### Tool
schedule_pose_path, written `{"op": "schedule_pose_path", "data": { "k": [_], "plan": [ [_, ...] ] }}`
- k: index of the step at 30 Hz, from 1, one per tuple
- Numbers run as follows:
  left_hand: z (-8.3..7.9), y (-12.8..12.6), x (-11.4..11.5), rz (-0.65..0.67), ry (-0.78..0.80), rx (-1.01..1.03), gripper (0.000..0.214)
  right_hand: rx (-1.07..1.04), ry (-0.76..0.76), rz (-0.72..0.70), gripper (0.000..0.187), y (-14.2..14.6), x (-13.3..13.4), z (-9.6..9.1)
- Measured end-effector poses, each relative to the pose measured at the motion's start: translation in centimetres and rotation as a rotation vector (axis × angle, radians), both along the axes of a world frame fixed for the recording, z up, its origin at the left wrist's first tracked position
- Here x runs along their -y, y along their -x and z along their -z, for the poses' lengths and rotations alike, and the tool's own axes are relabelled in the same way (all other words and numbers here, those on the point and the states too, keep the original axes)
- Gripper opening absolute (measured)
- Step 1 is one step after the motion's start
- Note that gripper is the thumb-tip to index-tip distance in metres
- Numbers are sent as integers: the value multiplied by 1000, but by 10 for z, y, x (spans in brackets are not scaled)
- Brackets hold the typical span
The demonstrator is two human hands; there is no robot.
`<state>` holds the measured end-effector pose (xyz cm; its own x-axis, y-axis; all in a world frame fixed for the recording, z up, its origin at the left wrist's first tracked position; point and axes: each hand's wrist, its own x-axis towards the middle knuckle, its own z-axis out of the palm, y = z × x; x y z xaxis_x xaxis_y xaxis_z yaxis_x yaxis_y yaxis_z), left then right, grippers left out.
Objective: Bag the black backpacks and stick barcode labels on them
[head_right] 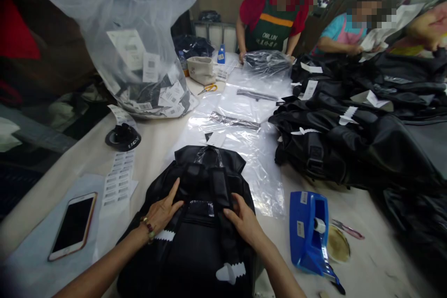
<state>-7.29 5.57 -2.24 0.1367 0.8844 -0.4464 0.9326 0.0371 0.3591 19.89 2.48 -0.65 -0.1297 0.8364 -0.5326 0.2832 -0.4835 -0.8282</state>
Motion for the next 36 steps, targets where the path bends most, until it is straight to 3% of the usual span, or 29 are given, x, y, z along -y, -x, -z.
{"op": "schedule_pose_path", "data": {
  "k": [3,5,8,11,15,18,21,23,27,30,33,36],
  "plan": [
    [-2,-1,0,-18,16,1,67,-14,-1,-88,63,-15,22,-13],
    [-2,-2,1,-18,16,-6,66,20,-6,-104,43,-17,33,-11],
    [0,-3,0,-11,9,-25,67,145,-78,-41,19,-7,36,3],
    [1,-3,-1,5,-1,-25,66,413,-167,-11,17,7,26,19],
    [-2,2,-1,-11,36,-33,67,636,-162,-15,22,15,20,34],
    [-8,2,-1,38,-167,-98,69,678,-276,-6,33,15,23,45],
    [-14,-8,-10,196,-534,-113,69,743,-644,5,51,16,24,47],
    [-15,-20,-24,306,-669,-63,60,806,-858,-90,59,19,19,37],
    [5,-42,-56,389,-658,-78,52,849,-1011,-335,62,28,-3,1],
    [36,-45,-65,382,-598,-121,59,876,-1034,-336,46,38,-29,-13],
    [60,-41,-62,389,-627,-146,64,929,-989,-326,47,51,-56,13],
    [62,-40,-60,408,-661,-145,63,986,-967,-324,51,60,-72,60]
  ]
}}
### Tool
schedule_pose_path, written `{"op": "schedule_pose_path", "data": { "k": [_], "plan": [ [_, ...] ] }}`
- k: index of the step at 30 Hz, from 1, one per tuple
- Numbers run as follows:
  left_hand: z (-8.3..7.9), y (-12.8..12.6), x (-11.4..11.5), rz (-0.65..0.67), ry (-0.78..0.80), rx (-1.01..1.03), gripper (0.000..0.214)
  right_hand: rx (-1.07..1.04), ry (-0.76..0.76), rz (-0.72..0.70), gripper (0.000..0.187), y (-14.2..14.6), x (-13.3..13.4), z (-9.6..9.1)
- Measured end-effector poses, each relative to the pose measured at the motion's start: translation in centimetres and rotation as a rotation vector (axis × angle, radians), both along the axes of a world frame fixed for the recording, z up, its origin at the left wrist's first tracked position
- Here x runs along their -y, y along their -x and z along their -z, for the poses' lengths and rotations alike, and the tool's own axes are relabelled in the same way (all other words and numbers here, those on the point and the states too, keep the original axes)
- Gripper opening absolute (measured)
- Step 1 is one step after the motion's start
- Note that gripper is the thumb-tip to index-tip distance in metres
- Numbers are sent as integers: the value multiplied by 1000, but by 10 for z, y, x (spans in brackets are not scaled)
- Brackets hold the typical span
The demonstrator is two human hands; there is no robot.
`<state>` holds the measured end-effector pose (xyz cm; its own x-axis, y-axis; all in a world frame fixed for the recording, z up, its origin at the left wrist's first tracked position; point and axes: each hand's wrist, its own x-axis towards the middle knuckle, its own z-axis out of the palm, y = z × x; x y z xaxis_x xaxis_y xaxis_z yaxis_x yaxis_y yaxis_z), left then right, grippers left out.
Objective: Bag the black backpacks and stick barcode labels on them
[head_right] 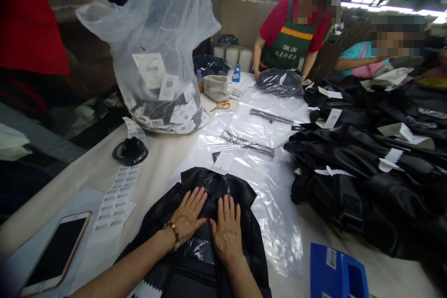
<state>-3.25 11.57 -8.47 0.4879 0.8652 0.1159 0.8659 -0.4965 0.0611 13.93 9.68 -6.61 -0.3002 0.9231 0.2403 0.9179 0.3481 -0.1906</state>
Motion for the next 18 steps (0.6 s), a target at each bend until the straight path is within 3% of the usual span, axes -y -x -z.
{"op": "schedule_pose_path", "data": {
  "k": [3,5,9,12,15,18],
  "plan": [
    [-15,-8,-7,-14,8,35,56,18,-13,22,54,4,-3,31],
    [-23,-15,-18,-53,8,75,48,11,-38,14,54,3,-2,34],
    [-17,-23,-38,-50,-56,95,42,-128,-51,61,41,-5,-12,12],
    [-1,-23,-43,-34,-95,89,45,-267,-17,210,41,-14,-44,-8],
    [8,-21,-41,-40,-129,103,44,-315,161,307,58,-21,-90,-18],
    [8,-20,-40,-36,-167,127,41,-445,534,361,66,-25,-136,-20]
  ]
}}
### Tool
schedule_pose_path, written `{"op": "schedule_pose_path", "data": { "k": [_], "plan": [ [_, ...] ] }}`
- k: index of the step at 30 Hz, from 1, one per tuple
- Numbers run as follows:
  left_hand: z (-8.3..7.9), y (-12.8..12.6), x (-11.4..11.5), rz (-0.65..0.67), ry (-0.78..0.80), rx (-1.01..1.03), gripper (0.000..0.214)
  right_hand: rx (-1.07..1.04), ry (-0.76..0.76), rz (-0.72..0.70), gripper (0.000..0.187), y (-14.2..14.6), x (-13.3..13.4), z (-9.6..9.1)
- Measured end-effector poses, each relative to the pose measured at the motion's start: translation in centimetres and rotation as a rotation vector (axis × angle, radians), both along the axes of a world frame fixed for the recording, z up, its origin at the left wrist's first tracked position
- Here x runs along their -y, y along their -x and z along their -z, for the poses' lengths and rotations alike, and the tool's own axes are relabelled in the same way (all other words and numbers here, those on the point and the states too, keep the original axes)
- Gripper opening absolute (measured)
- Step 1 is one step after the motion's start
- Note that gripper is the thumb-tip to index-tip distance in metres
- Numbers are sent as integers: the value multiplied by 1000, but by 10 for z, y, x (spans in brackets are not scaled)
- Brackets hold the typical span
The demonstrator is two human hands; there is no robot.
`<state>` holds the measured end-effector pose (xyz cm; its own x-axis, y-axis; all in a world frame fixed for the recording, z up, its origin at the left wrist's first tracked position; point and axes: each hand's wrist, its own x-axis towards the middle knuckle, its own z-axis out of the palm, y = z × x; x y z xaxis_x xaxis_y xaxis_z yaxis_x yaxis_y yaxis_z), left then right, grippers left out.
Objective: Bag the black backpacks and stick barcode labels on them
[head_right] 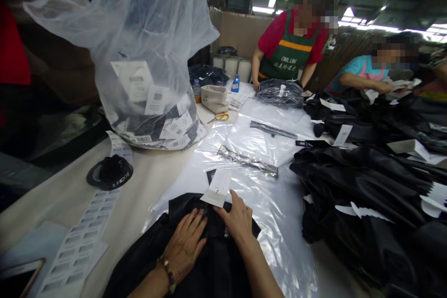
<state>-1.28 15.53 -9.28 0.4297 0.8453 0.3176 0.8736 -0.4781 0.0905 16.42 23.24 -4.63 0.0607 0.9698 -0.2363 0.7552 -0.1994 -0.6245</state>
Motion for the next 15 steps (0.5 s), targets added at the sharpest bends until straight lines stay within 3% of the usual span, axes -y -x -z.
{"op": "schedule_pose_path", "data": {
  "k": [3,6,15],
  "plan": [
    [-1,0,0,-3,-35,-2,41,-121,211,92,72,-1,-35,7],
    [-1,0,-1,-9,-87,-17,42,-163,266,187,71,4,-58,17],
    [6,0,-3,7,-144,17,44,-733,462,438,30,43,-89,21]
  ]
}}
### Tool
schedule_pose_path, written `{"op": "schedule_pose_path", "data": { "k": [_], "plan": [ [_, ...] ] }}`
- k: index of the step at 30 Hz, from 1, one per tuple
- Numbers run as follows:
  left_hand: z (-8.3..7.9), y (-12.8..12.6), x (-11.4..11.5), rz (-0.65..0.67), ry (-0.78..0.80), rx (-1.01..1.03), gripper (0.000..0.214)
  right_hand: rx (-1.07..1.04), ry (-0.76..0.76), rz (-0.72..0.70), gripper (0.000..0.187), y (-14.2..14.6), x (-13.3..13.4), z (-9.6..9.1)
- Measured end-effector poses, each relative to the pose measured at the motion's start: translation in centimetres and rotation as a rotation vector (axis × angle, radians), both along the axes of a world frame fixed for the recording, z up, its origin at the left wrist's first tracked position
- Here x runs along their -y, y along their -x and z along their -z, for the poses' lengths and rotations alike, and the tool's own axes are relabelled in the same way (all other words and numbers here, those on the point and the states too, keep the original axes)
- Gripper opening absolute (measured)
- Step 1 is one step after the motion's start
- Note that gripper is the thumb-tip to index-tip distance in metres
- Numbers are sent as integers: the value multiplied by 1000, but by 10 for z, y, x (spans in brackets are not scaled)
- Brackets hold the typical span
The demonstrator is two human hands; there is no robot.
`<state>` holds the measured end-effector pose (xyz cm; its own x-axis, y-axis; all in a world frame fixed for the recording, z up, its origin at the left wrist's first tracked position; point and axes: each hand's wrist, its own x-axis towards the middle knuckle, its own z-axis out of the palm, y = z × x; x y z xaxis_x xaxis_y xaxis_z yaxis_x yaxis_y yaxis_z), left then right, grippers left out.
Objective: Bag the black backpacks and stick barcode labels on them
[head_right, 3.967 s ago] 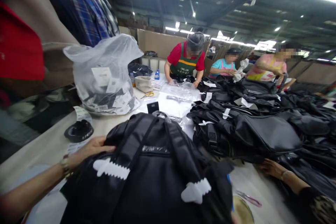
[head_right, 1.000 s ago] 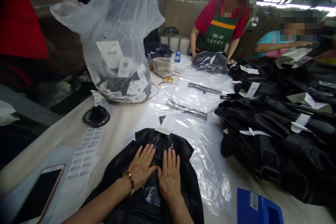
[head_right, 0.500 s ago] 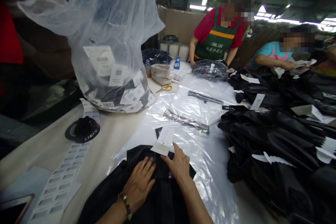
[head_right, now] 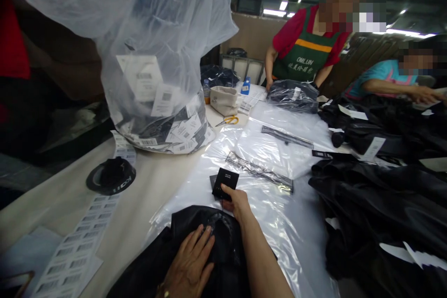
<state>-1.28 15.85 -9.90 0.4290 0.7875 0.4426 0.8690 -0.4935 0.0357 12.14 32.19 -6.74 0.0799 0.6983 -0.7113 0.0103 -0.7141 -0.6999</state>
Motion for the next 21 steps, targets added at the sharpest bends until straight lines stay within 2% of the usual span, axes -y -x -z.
{"op": "schedule_pose_path", "data": {
  "k": [3,7,11,13,15,17,19,21],
  "plan": [
    [4,-1,-1,-24,3,52,42,-137,34,31,18,4,-11,-2],
    [7,-2,-4,-31,-51,88,38,-263,13,-1,14,5,-26,-7],
    [6,-1,-6,-18,-86,112,38,-321,-202,33,27,5,-39,-24],
    [3,-1,-4,-21,-57,133,38,-323,-328,42,34,3,-36,-38],
    [-1,-2,-2,-32,28,152,37,-312,-412,27,39,-2,-20,-51],
    [-3,-2,-1,-36,139,177,37,-275,-478,-49,34,-10,11,-60],
    [-4,-1,-1,-31,215,234,36,-198,-611,-227,21,-20,52,-62],
    [-2,2,-2,7,233,305,33,-59,-833,-451,13,-31,95,-54]
  ]
}}
